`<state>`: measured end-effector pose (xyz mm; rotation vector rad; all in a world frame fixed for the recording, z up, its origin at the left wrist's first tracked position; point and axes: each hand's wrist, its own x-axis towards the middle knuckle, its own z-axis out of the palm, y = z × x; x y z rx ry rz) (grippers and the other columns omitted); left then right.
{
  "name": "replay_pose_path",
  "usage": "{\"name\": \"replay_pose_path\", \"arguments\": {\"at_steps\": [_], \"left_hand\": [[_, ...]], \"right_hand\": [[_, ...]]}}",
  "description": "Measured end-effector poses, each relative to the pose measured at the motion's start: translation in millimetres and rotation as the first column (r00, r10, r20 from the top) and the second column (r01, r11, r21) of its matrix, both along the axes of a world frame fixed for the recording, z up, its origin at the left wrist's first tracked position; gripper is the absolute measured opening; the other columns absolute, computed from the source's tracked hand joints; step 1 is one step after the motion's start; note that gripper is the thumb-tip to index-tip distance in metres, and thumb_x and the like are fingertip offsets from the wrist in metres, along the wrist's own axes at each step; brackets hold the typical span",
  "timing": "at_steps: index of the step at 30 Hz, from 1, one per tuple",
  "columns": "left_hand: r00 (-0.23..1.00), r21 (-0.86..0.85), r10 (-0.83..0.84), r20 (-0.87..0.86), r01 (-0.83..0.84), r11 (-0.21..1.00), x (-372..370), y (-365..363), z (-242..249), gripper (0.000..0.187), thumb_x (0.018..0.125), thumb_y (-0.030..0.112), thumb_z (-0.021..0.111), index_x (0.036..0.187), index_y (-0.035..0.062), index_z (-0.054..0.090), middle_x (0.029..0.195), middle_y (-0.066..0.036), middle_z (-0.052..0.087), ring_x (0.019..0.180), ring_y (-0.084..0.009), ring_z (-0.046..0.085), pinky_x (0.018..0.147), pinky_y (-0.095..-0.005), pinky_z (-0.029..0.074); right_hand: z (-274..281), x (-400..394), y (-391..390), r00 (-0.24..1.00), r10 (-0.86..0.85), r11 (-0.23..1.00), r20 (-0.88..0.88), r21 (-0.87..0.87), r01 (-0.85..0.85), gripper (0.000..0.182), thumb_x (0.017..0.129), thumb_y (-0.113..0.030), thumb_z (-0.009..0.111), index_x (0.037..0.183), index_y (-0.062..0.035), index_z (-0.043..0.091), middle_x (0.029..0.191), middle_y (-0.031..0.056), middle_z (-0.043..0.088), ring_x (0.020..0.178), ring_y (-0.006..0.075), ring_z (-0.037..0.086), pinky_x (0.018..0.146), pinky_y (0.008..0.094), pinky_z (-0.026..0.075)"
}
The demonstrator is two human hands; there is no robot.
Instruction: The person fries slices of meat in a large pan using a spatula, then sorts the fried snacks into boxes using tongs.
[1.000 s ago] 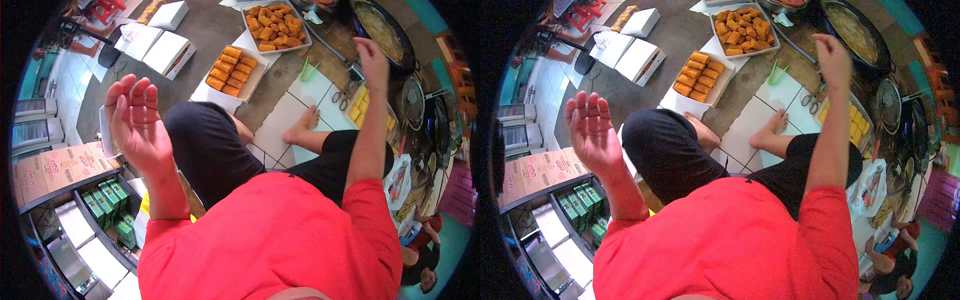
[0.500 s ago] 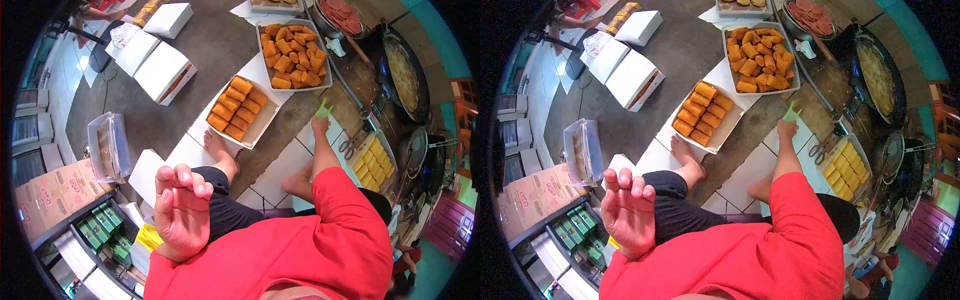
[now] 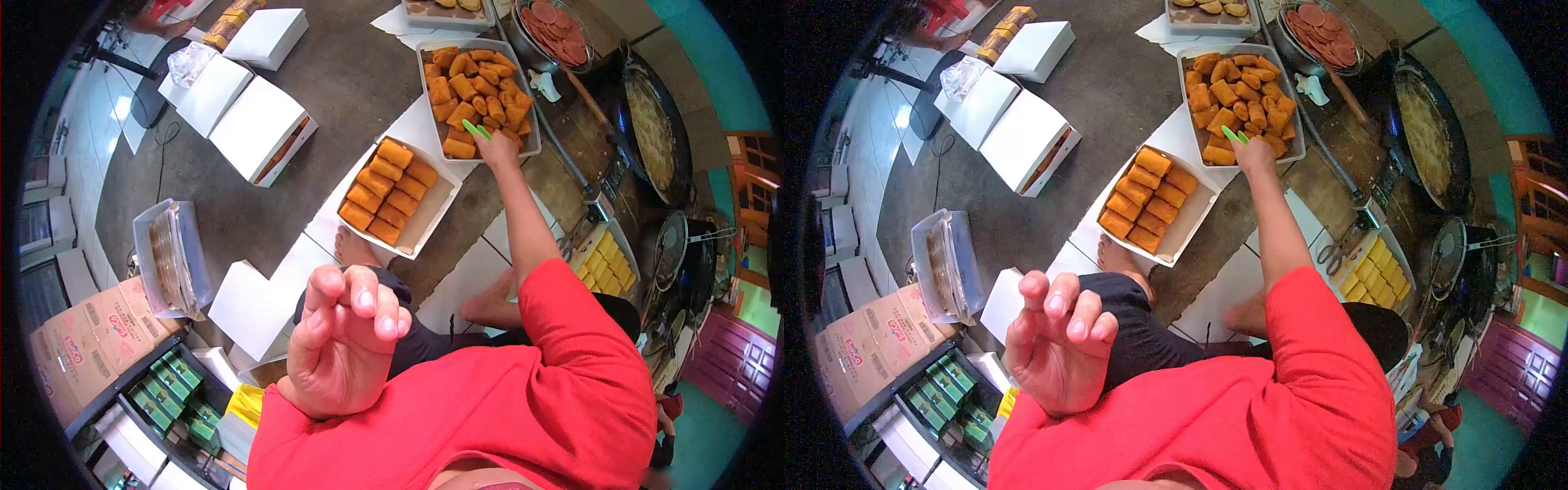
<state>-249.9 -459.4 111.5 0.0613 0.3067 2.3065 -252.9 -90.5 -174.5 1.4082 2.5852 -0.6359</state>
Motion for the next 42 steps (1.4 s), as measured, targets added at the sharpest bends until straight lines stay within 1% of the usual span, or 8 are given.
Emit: {"name": "replay_pose_path", "arguments": {"at_steps": [4, 8, 12, 15, 21, 27, 31, 42], "left_hand": [[0.996, -0.016, 0.081, -0.028, -0.082, 0.997, -1, -8, -1, 0.026, 0.093, 0.022, 0.048, 0.116, 0.0097, 0.047, 0.103, -0.011, 0.051, 0.089, -0.0246, 0.053, 0.082, -0.0387, 0.041], [0.991, -0.037, 0.095, -0.097, -0.098, 0.994, -5, -12, -4, 0.025, 0.095, 0.022, 0.047, 0.118, 0.0116, 0.048, 0.104, -0.009, 0.05, 0.088, -0.0224, 0.052, 0.082, -0.0385, 0.04], [0.989, -0.039, 0.05, -0.137, -0.056, 0.998, -4, -14, -5, 0.025, 0.096, 0.023, 0.046, 0.119, 0.0127, 0.047, 0.105, -0.007, 0.049, 0.088, -0.0209, 0.051, 0.083, -0.0382, 0.04], [0.986, -0.029, 0.157, -0.058, -0.159, 0.987, 0, -14, -4, 0.027, 0.093, 0.024, 0.05, 0.115, 0.0086, 0.048, 0.102, -0.012, 0.051, 0.088, -0.0257, 0.054, 0.08, -0.0391, 0.042], [0.988, -0.071, 0.136, -0.071, -0.141, 0.987, 2, -13, -4, 0.027, 0.093, 0.024, 0.05, 0.114, 0.0086, 0.048, 0.101, -0.012, 0.051, 0.087, -0.0256, 0.054, 0.08, -0.0393, 0.042], [0.981, -0.066, 0.179, -0.073, -0.184, 0.981, 0, -13, -4, 0.028, 0.092, 0.025, 0.051, 0.114, 0.0082, 0.048, 0.101, -0.012, 0.051, 0.086, -0.0256, 0.054, 0.08, -0.0394, 0.042], [0.985, -0.08, 0.152, -0.084, -0.159, 0.984, 0, -12, -4, 0.028, 0.092, 0.025, 0.051, 0.114, 0.008, 0.048, 0.101, -0.013, 0.052, 0.087, -0.0256, 0.054, 0.08, -0.0389, 0.043], [0.982, -0.072, 0.149, -0.112, -0.158, 0.985, 4, -11, -5, 0.028, 0.092, 0.027, 0.051, 0.113, 0.0082, 0.048, 0.101, -0.013, 0.051, 0.087, -0.0259, 0.055, 0.079, -0.0389, 0.043]], "right_hand": [[-33, -17, 6, 1.0, 0.008, 0.995, -0.023, 0.098, -0.006, 0.053, 0.085, -0.048, 0.058, 0.094, 0.0034, 0.063, 0.081, 0.0199, 0.067, 0.075, 0.0344, 0.065, 0.066, 0.0443, 0.051], [-29, -10, 13, 0.927, -0.336, 0.87, -0.164, -0.431, 0.239, 0.041, 0.085, -0.043, 0.063, 0.091, -0.0023, 0.064, 0.063, 0.0024, 0.058, 0.049, 0.0078, 0.051, 0.043, 0.0247, 0.042], [-35, -20, 33, 0.876, -0.444, 0.777, -0.188, -0.567, 0.273, 0.043, 0.085, -0.044, 0.061, 0.08, -0.0009, 0.063, 0.062, 0.0049, 0.059, 0.047, 0.0124, 0.053, 0.044, 0.0282, 0.043], [6, -17, 19, 0.994, -0.103, 0.974, 0.023, -0.199, 0.105, 0.049, 0.085, -0.046, 0.059, 0.07, -0.0002, 0.061, 0.06, 0.0065, 0.059, 0.046, 0.0155, 0.054, 0.044, 0.0313, 0.043], [-82, -17, 29, 0.98, -0.176, 0.974, -0.087, -0.157, 0.161, 0.053, 0.085, -0.05, 0.057, 0.07, 0.0014, 0.061, 0.06, 0.0065, 0.059, 0.047, 0.0166, 0.054, 0.044, 0.0323, 0.044], [-39, -10, 9, 0.966, -0.257, 0.866, -0.002, -0.444, 0.229, 0.051, 0.085, -0.05, 0.058, 0.081, 0.001, 0.062, 0.062, 0.005, 0.059, 0.047, 0.0137, 0.053, 0.042, 0.0283, 0.044], [-49, -13, 6, 0.842, -0.484, 0.75, -0.238, -0.608, 0.259, 0.049, 0.085, -0.05, 0.058, 0.084, -0.0012, 0.064, 0.063, 0.0035, 0.059, 0.048, 0.0115, 0.053, 0.043, 0.0263, 0.045], [-42, -34, 31, 0.885, -0.463, 0.736, -0.054, -0.58, 0.349, 0.049, 0.082, -0.049, 0.063, 0.079, -0.0002, 0.063, 0.063, 0.0031, 0.058, 0.045, 0.0109, 0.048, 0.04, 0.0258, 0.038]]}}
